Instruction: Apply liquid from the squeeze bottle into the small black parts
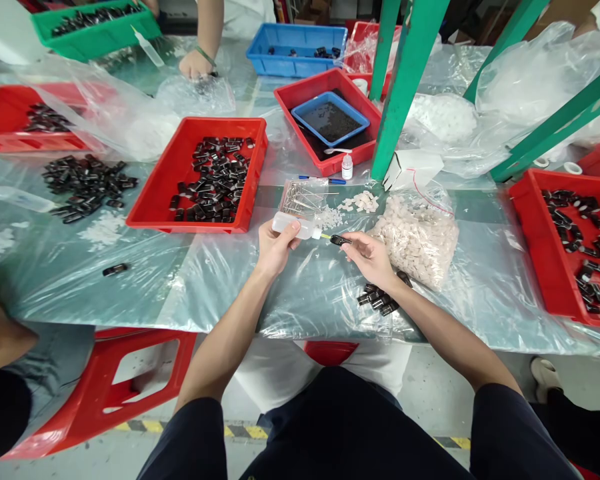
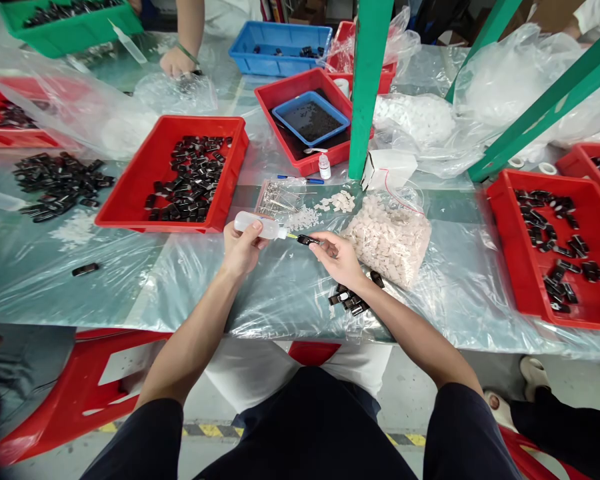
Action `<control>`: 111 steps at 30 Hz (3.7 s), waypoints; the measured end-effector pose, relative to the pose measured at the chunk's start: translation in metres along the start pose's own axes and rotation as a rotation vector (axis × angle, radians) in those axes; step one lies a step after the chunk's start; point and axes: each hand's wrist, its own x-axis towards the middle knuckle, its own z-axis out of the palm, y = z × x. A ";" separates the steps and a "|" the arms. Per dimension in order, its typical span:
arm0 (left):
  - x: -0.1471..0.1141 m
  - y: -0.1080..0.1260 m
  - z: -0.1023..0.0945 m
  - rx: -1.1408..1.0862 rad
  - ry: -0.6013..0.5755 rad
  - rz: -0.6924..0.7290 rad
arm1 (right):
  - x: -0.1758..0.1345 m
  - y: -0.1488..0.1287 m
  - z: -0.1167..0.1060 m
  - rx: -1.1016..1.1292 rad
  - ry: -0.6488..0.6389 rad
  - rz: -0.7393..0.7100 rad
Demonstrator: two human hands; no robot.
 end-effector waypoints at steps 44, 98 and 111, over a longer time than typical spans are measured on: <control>0.003 -0.001 -0.007 0.098 -0.072 0.067 | 0.000 0.003 0.001 0.040 0.014 -0.028; -0.001 -0.007 -0.001 -0.107 -0.071 -0.056 | 0.001 -0.011 0.000 0.310 0.076 0.078; -0.002 -0.008 0.000 -0.095 -0.048 -0.036 | 0.001 -0.011 0.000 0.289 0.084 0.101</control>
